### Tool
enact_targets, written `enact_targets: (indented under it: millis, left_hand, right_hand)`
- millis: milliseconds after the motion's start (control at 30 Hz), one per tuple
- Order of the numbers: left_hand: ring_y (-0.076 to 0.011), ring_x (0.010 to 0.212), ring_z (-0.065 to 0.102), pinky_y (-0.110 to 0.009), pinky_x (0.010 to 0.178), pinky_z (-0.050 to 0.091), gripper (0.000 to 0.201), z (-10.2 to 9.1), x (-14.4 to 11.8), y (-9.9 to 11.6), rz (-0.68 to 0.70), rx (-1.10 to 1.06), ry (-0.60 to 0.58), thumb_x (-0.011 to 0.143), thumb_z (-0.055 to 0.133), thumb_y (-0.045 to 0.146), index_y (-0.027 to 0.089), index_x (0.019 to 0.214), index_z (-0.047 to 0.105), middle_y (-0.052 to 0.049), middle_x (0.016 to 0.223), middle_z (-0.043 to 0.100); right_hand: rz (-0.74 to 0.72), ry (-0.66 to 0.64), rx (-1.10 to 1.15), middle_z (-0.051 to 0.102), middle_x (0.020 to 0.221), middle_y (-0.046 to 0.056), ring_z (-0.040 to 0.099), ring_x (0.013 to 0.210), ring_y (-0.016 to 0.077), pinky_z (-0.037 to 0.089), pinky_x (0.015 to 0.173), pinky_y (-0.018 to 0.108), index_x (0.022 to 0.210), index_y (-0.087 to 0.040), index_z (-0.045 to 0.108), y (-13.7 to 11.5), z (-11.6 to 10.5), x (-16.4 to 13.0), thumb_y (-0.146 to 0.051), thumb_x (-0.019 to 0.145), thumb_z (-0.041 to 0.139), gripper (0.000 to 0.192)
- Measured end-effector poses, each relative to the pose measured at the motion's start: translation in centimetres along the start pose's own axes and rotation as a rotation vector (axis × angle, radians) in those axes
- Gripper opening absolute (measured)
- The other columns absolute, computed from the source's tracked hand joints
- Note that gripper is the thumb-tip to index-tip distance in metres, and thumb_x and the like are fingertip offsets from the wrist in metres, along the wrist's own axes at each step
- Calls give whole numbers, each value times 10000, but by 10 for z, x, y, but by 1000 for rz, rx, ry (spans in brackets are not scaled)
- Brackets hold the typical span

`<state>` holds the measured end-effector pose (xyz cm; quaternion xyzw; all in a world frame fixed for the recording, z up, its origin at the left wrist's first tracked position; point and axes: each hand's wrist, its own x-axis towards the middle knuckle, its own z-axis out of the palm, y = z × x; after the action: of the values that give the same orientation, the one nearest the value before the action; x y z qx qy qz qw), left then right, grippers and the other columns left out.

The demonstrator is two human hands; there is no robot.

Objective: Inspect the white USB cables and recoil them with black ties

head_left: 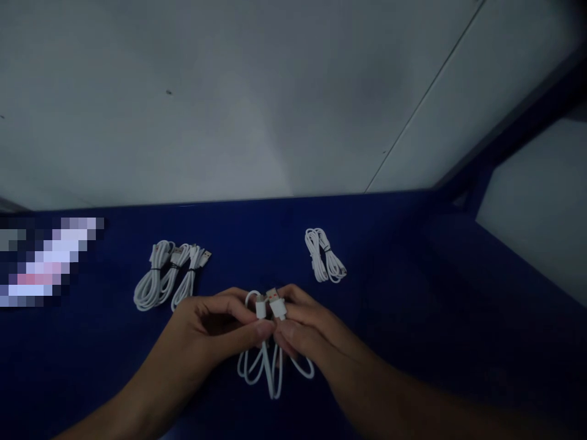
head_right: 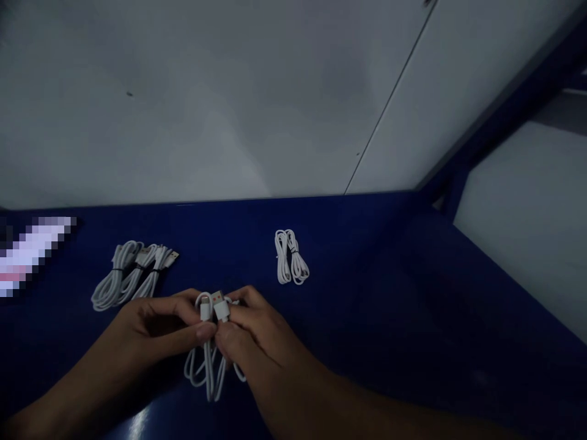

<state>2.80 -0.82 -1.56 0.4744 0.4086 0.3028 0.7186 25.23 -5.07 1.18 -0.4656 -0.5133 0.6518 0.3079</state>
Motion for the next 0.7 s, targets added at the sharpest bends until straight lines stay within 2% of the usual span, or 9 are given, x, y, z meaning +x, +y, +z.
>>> enact_targets:
  millis: [200, 300, 500, 700]
  left_hand:
    - [-186, 942, 755, -306, 923, 603, 99, 3, 1, 1, -9, 9, 21, 902, 929, 228, 264, 813, 904, -16, 1006, 776]
    - [-178, 944, 748, -296, 926, 608, 109, 3, 1, 1, -7, 12, 21, 919, 920, 236, 268, 816, 904, -15, 1008, 774]
    - [-173, 910, 744, -307, 907, 615, 111, 4, 1, -1, 3, 4, 5, 935, 904, 223, 270, 834, 909, -21, 1041, 780]
    - [-177, 913, 759, -299, 883, 607, 127, 3, 2, -3, -13, 12, 3, 960, 879, 223, 259, 840, 904, -20, 1006, 766]
  right_hand:
    - [-2, -18, 22, 658, 1242, 49, 639, 1117, 236, 544, 1011, 386, 1072, -275, 797, -4, 0, 1, -454, 1172, 509, 354]
    - [-1, -12, 63, 641, 1236, 35, 622, 1122, 228, 526, 1000, 372, 986, -265, 745, -1, -1, 1, -454, 1167, 515, 348]
    - [74, 1, 115, 602, 1173, 34, 559, 1044, 234, 494, 926, 391, 816, -240, 521, 4, -5, 3, -450, 1131, 532, 378]
    - [26, -40, 139, 546, 1104, 17, 518, 1056, 226, 419, 1021, 420, 774, -227, 463, 3, -6, 9, -314, 1107, 476, 345]
